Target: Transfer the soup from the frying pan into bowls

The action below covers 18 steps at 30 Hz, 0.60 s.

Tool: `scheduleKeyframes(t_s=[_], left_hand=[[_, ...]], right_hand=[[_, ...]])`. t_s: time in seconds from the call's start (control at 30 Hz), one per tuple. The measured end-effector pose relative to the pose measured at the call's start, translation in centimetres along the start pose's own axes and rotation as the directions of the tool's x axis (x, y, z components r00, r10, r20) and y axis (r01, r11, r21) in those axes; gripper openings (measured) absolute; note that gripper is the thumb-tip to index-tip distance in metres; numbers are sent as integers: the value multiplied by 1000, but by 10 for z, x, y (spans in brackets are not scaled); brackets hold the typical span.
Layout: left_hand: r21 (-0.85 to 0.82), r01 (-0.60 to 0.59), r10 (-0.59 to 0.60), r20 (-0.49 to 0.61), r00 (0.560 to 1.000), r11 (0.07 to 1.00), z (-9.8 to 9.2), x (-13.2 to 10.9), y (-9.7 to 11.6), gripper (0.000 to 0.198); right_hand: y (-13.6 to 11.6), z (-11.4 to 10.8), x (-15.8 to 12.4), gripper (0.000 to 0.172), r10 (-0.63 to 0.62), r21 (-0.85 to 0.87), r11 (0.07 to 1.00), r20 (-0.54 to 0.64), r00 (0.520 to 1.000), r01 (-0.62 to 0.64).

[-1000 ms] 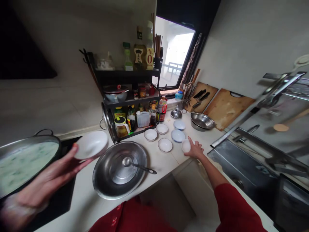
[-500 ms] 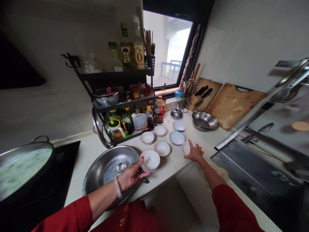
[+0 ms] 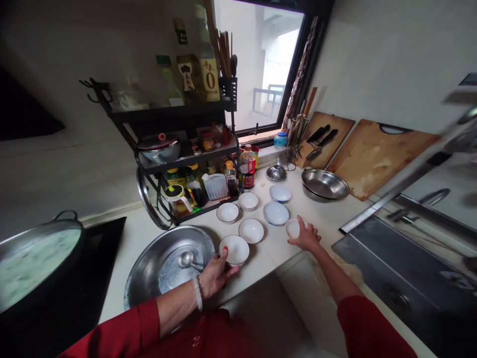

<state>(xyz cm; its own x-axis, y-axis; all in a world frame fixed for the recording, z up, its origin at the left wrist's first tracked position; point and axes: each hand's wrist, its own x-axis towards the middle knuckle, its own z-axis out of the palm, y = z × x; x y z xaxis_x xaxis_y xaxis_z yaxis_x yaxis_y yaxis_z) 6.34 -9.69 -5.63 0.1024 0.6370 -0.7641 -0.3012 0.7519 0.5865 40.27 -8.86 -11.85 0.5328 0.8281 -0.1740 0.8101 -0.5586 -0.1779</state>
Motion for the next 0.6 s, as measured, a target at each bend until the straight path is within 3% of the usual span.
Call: scheduleKeyframes(t_s=[0.33, 0.6], left_hand=[[18, -84, 85, -80, 993, 996, -16, 35, 21, 32], [119, -32, 51, -161, 986, 992, -8, 67, 15, 41]], right_hand=[[9, 2, 3, 110, -51, -17, 999, 20, 998, 52], [7, -2, 2, 111, -70, -9, 998, 26, 997, 70]])
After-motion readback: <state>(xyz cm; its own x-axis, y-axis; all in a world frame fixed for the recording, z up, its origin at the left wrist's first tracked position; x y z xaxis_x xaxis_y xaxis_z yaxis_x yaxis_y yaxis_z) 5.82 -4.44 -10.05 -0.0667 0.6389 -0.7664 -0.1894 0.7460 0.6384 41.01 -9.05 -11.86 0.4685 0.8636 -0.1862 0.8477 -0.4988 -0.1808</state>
